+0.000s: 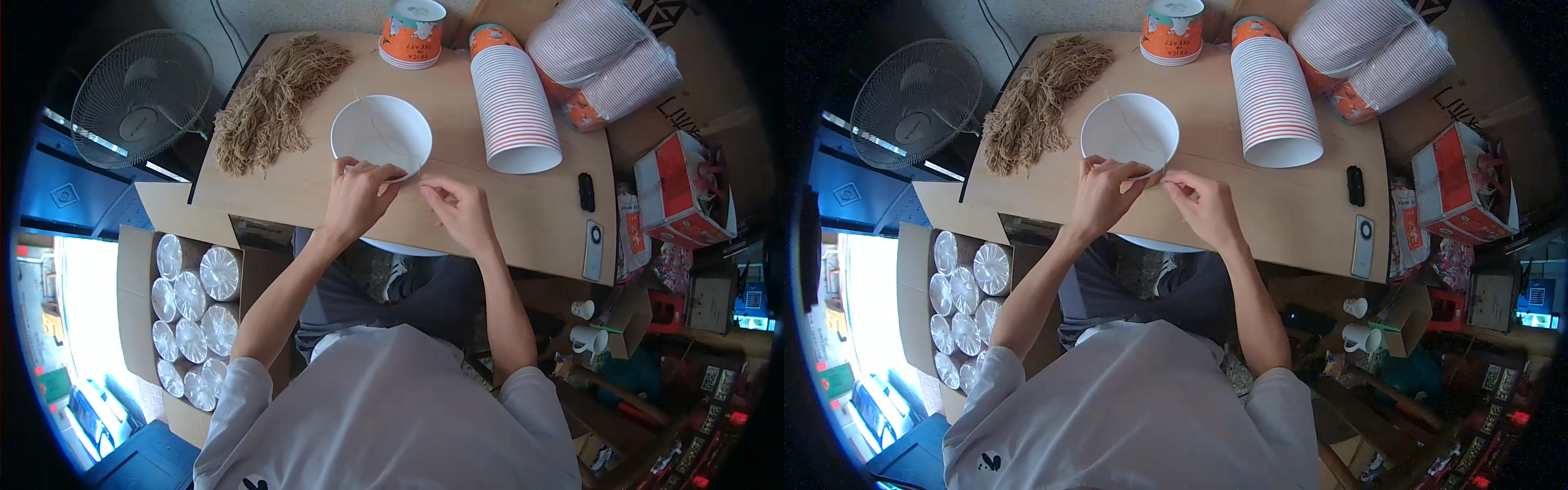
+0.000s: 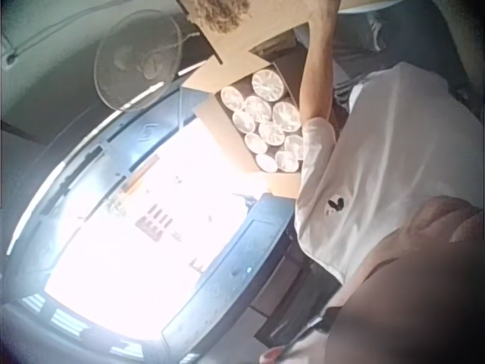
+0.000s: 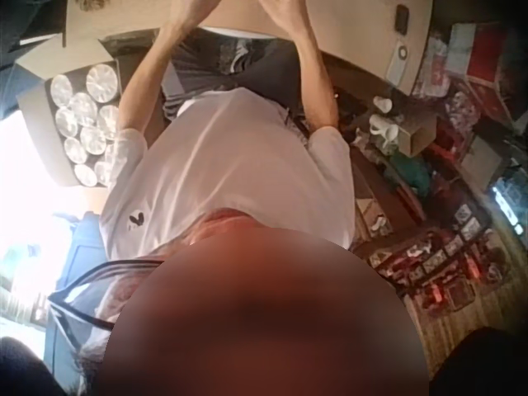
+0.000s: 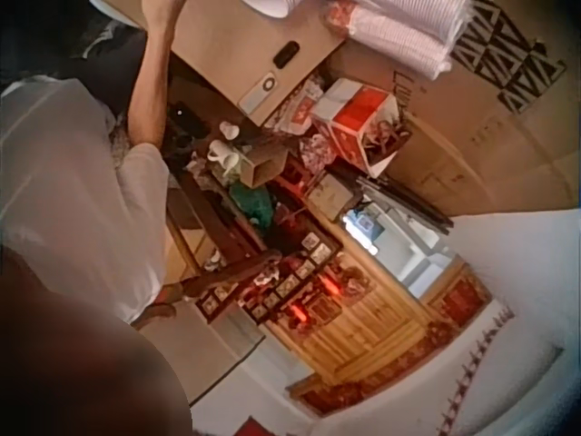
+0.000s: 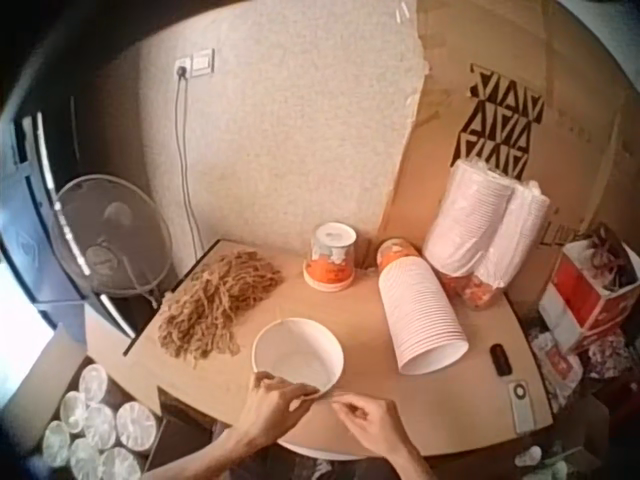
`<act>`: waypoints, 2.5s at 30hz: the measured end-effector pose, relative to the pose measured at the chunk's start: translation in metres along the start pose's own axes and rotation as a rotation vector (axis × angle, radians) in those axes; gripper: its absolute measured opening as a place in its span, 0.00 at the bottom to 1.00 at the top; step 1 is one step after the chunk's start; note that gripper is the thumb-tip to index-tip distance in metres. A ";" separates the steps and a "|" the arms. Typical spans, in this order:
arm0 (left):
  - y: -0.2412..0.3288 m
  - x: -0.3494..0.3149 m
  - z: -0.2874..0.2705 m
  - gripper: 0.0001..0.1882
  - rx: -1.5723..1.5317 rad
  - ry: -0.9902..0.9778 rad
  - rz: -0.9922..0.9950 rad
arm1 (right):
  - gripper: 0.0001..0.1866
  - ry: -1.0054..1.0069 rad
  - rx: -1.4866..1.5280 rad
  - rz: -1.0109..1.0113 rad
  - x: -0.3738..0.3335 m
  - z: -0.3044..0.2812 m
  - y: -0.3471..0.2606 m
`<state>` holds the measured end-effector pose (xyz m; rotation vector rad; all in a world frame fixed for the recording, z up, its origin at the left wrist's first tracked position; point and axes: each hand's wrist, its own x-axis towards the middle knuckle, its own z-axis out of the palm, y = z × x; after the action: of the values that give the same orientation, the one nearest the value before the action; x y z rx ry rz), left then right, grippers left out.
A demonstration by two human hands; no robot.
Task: Tying string handles to paper buckets for packaging in a warehouse setting.
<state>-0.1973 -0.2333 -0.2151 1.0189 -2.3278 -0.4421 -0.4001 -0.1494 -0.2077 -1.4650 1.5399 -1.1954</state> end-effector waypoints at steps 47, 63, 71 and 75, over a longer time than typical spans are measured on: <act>0.017 0.005 -0.011 0.23 0.021 -0.045 0.039 | 0.06 0.533 0.416 -0.069 -0.013 0.082 0.045; 0.021 0.005 -0.013 0.06 0.072 0.017 0.203 | 0.06 0.367 0.281 -0.245 -0.020 0.055 0.025; 0.020 0.004 -0.016 0.06 0.064 0.011 0.222 | 0.05 0.332 0.199 -0.226 -0.022 0.052 0.025; 0.018 0.001 -0.012 0.05 0.010 0.023 0.240 | 0.05 0.327 0.202 -0.198 -0.025 0.059 0.033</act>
<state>-0.2010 -0.2224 -0.1967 0.7322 -2.3958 -0.3225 -0.3535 -0.1357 -0.2618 -1.3605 1.4515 -1.7253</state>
